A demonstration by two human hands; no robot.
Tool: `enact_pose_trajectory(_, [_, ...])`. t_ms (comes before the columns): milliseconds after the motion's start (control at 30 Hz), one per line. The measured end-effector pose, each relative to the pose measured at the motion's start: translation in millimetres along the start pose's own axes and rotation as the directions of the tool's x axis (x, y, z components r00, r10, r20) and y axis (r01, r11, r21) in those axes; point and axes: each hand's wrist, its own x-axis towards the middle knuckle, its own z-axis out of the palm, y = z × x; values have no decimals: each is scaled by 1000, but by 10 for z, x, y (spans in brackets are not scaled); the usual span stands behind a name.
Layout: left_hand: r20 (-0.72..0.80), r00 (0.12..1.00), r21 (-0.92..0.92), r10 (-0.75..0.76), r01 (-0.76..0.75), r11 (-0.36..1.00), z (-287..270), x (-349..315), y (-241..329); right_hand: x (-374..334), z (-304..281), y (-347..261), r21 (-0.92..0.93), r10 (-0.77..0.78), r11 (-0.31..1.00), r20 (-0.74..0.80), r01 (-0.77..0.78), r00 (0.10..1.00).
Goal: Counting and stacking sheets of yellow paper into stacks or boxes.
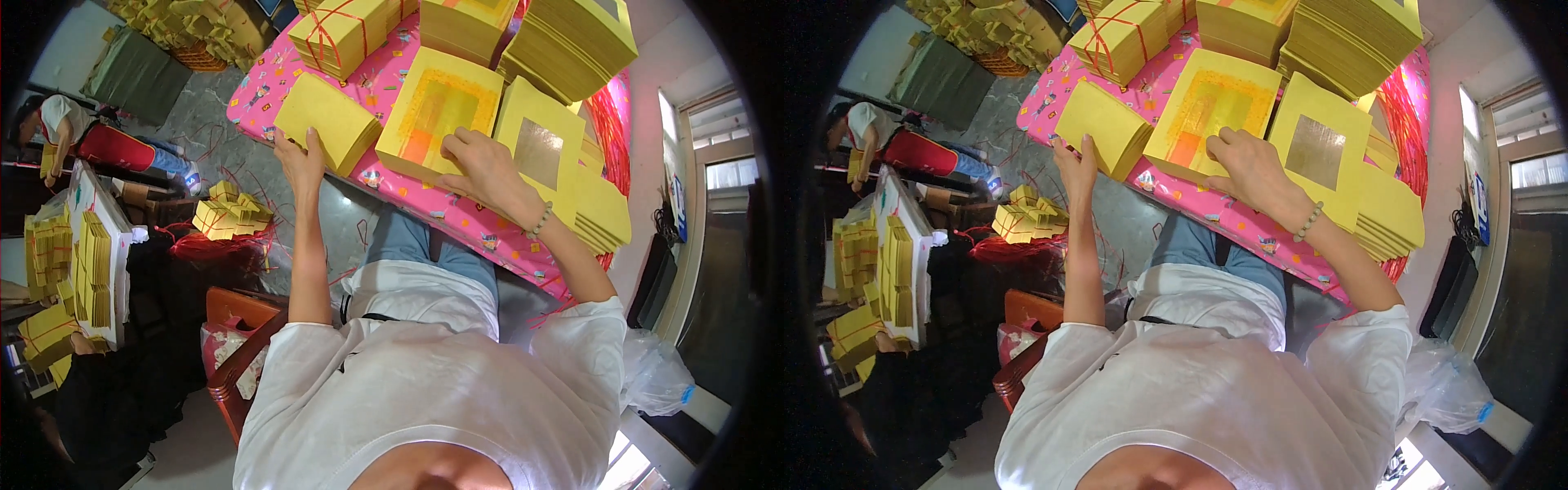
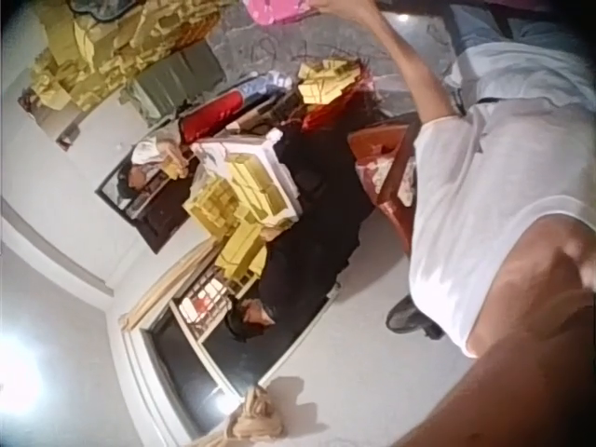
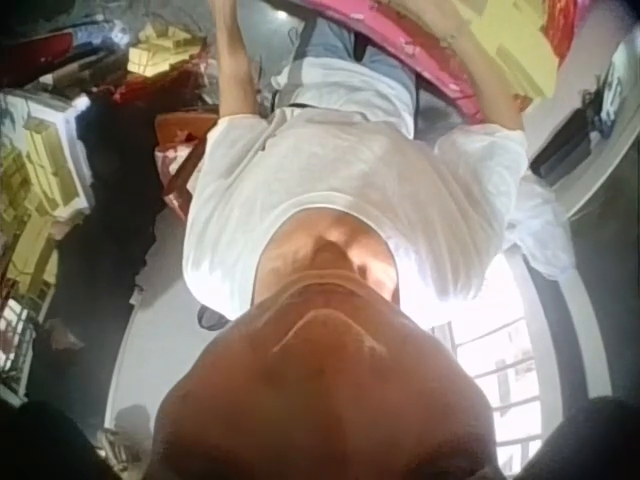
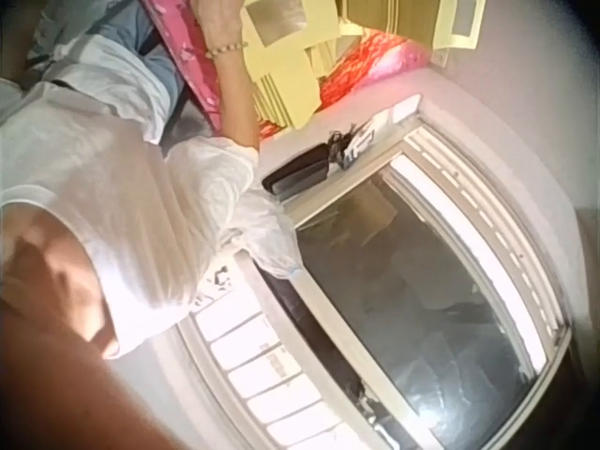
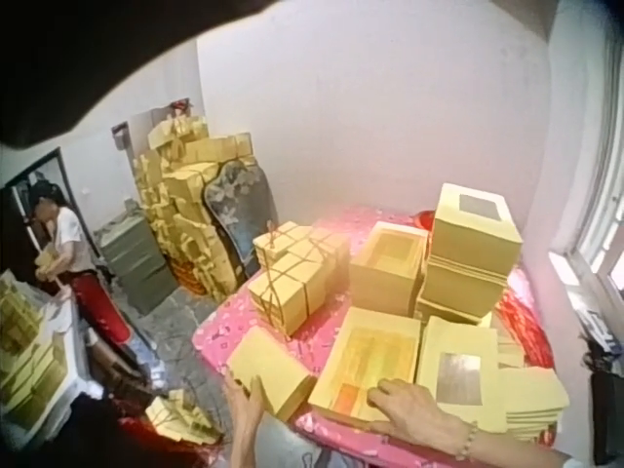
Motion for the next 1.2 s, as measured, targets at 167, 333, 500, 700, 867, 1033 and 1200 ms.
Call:
enact_pose_trajectory(167, [10, 1000, -38, 16, -16, 999, -85, -41, 48, -21, 19, 57, 18, 15, 1000, -22, -14, 1000])
enact_pose_trajectory(333, [-251, 906, 172, 340, -304, 937, -156, -153, 78, 19, 24, 115, 153, 78, 985, -2, -77, 997])
enact_pose_trajectory(500, [116, 897, -257, 426, -388, 885, -238, -403, 719, 26, 31, 180, 284, 158, 945, 37, -162, 987])
enact_pose_trajectory(700, [340, 618, -283, 708, -651, 704, -90, -422, 837, 59, 38, 169, 316, 200, 927, 36, -201, 979])
enact_pose_trajectory(867, [445, 598, -293, 667, -607, 739, -86, -408, 859, 57, 31, 180, 332, 212, 921, 16, -205, 977])
enact_pose_trajectory(1033, [493, 588, -269, 642, -598, 755, -116, -380, 892, 67, 26, 178, 355, 246, 902, 43, -245, 968])
enact_pose_trajectory(1200, [503, 575, -247, 646, -620, 744, -140, -392, 952, 59, 20, 187, 372, 245, 897, 32, -239, 969])
